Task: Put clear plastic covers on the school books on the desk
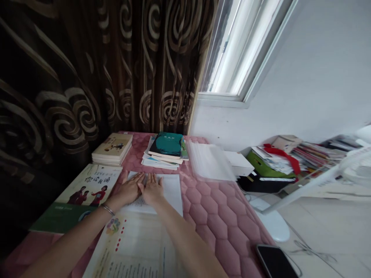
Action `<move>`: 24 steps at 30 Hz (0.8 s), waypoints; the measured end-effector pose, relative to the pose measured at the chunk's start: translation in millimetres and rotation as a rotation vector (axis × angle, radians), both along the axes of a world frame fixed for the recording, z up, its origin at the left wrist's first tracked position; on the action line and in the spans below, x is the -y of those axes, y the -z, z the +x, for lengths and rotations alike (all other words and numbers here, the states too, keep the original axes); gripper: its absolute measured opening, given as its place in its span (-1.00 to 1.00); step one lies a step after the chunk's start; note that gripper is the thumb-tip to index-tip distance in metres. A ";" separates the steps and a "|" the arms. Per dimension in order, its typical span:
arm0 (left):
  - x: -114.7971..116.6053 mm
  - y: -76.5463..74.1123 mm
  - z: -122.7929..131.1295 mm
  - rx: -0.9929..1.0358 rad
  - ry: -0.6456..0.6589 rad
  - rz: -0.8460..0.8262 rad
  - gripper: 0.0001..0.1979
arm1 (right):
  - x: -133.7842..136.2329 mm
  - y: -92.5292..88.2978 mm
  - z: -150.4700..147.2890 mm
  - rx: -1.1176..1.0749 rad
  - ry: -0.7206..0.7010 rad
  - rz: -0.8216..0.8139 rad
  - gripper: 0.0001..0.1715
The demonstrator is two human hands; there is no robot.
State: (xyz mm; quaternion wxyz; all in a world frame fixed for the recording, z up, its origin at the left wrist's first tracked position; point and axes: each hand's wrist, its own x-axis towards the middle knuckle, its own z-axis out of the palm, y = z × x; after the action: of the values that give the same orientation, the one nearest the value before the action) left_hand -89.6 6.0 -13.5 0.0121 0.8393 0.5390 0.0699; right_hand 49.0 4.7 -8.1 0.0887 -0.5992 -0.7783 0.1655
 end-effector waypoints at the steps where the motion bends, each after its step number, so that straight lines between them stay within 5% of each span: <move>1: 0.2 -2.2 0.8 0.003 -0.005 0.004 -0.50 | 0.7 -0.3 8.8 0.024 0.030 -0.003 -0.18; 10: -2.8 -9.6 -7.2 -0.114 -0.231 -0.038 -0.36 | 9.5 -0.9 85.5 0.187 0.211 0.027 -0.21; 24: -4.1 -8.5 -17.8 -0.163 -0.278 0.008 -0.34 | 6.6 5.2 90.0 0.215 0.225 0.077 -0.23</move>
State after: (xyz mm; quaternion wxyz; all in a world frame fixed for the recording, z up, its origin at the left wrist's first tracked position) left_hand -107.4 10.0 -5.0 -0.0449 0.7594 0.6490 0.0044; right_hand 138.9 -1.9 -13.3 0.0457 -0.6931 -0.7169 0.0595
